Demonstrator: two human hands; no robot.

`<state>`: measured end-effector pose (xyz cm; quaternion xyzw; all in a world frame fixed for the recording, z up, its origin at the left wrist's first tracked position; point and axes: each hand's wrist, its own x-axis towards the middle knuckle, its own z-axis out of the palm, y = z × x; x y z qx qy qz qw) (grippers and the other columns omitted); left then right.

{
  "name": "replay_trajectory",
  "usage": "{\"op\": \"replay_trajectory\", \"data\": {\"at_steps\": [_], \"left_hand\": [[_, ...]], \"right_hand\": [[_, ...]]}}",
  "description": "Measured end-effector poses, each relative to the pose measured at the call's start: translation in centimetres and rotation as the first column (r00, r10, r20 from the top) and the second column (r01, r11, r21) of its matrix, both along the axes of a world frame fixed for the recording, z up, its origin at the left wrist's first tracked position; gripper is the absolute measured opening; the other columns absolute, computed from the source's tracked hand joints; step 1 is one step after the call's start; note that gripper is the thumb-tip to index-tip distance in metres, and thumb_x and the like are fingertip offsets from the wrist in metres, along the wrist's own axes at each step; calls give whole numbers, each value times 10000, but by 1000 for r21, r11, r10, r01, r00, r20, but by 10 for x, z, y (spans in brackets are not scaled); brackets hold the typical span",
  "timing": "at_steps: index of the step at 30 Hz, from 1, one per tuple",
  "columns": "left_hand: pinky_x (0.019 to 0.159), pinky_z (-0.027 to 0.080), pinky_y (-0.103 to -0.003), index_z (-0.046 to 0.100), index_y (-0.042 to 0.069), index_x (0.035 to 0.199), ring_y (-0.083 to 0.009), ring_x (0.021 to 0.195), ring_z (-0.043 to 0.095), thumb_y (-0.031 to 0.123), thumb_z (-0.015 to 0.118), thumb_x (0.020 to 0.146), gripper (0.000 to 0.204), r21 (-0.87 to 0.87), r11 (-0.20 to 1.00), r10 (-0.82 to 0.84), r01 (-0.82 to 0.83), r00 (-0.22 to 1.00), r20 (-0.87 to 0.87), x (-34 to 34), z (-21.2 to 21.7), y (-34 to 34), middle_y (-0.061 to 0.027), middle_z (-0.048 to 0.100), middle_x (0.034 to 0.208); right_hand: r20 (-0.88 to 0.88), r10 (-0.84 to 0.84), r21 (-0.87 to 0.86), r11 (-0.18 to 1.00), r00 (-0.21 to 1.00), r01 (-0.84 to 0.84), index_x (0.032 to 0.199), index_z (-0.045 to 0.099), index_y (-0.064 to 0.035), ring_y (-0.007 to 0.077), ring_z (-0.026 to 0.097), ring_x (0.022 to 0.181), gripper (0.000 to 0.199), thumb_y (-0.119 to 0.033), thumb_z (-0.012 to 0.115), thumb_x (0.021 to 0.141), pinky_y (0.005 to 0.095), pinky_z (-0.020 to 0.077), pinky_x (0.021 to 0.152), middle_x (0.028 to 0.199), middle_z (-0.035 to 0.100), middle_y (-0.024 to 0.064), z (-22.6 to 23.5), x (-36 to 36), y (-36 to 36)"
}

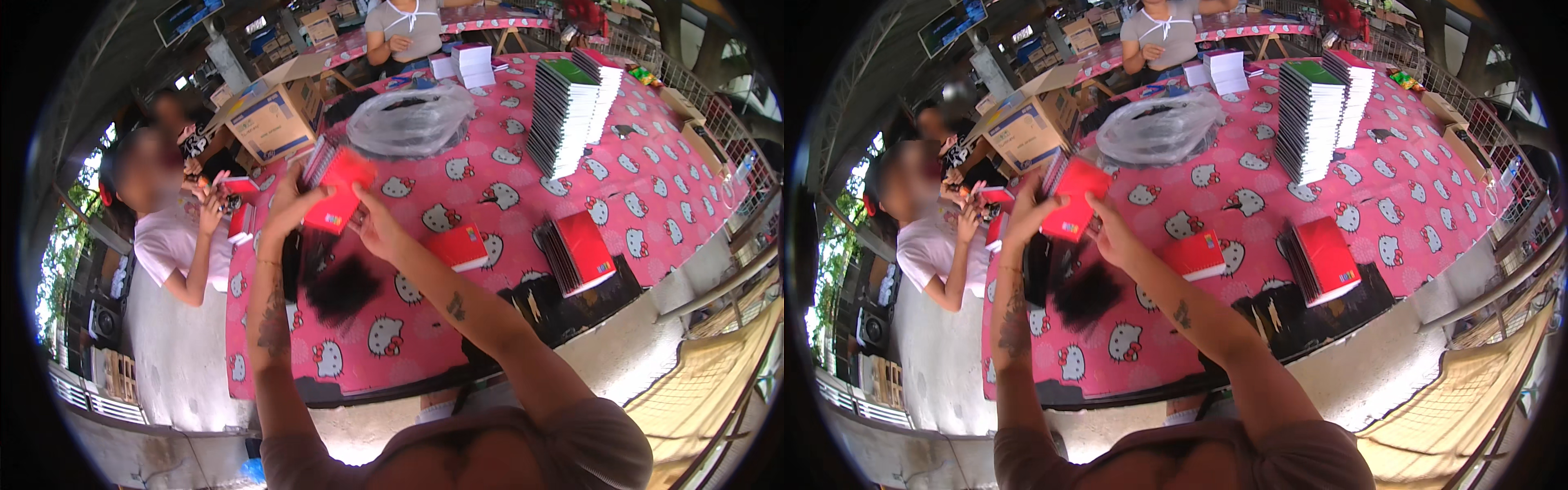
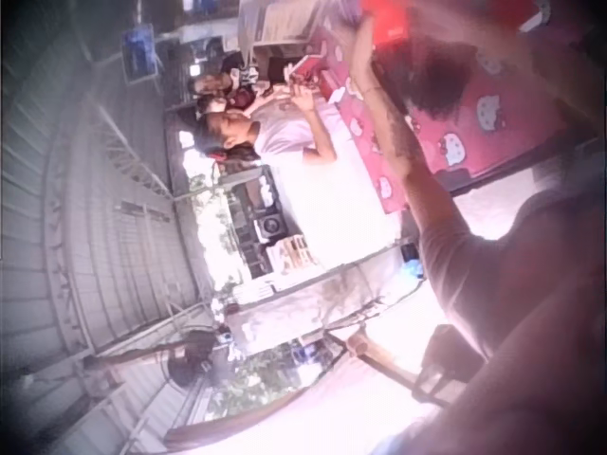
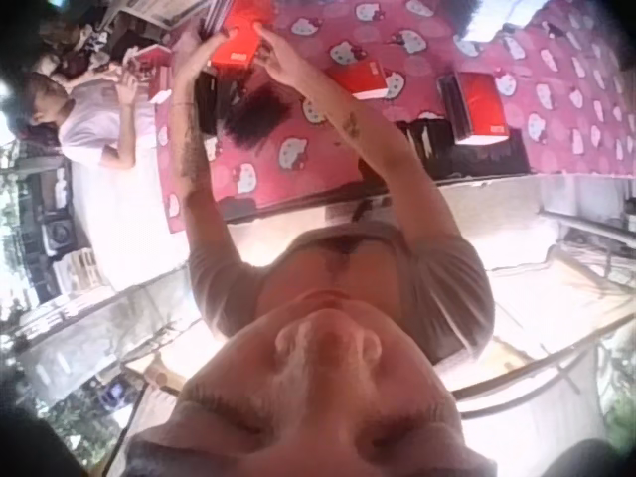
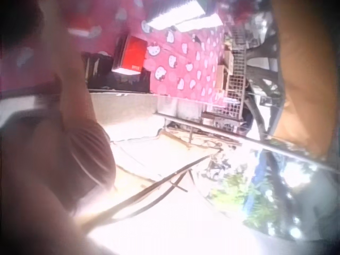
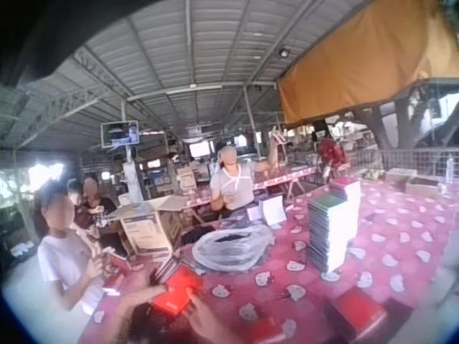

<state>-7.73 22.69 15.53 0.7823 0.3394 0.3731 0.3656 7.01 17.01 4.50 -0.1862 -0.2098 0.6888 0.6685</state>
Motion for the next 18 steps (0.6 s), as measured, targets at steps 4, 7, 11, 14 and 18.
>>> {"op": "replay_trajectory", "data": {"at_steps": [4,7,11,14,18], "left_hand": [[934,488,-326,507,-25,1315,-176,1065,608,154,771,813,595,101,995,-19,8,995,102,0,-1,-15,-126,626,1180],[930,480,-314,510,-20,1304,-168,1061,602,162,764,831,568,-52,998,56,-45,974,218,-15,-35,-21,-120,618,1189],[921,484,-309,500,-9,1299,-175,1047,613,157,761,843,551,-185,983,105,-19,878,467,-23,-57,-16,-109,622,1170],[912,488,-306,499,-3,1288,-164,1033,618,157,765,840,545,-180,983,122,-45,888,443,-30,-45,-20,-93,631,1151],[900,493,-303,497,-1,1279,-155,1014,623,158,766,839,539,-146,984,155,-104,901,406,-45,-43,-24,-88,640,1138]], "right_hand": [[231,126,-134,986,965,-97,1296,533,-200,209,519,1236,529,-489,708,888,441,358,1049,1292,563,-22,-23,-13,-38],[295,191,-65,982,936,-179,1298,543,-179,214,493,1275,452,-364,707,919,464,354,1053,1280,560,-16,-40,-25,-47],[439,109,-72,994,892,-87,1274,548,-117,192,570,1177,416,-233,719,914,423,447,969,1152,615,-9,-59,-36,-34],[320,14,-113,993,947,23,1205,551,-89,165,643,1003,353,-158,719,903,355,517,852,1049,640,7,-67,-49,-32],[363,-108,-164,970,926,178,1098,565,-74,159,659,848,283,-112,740,879,293,539,702,1011,632,35,-53,-83,-45]]}}
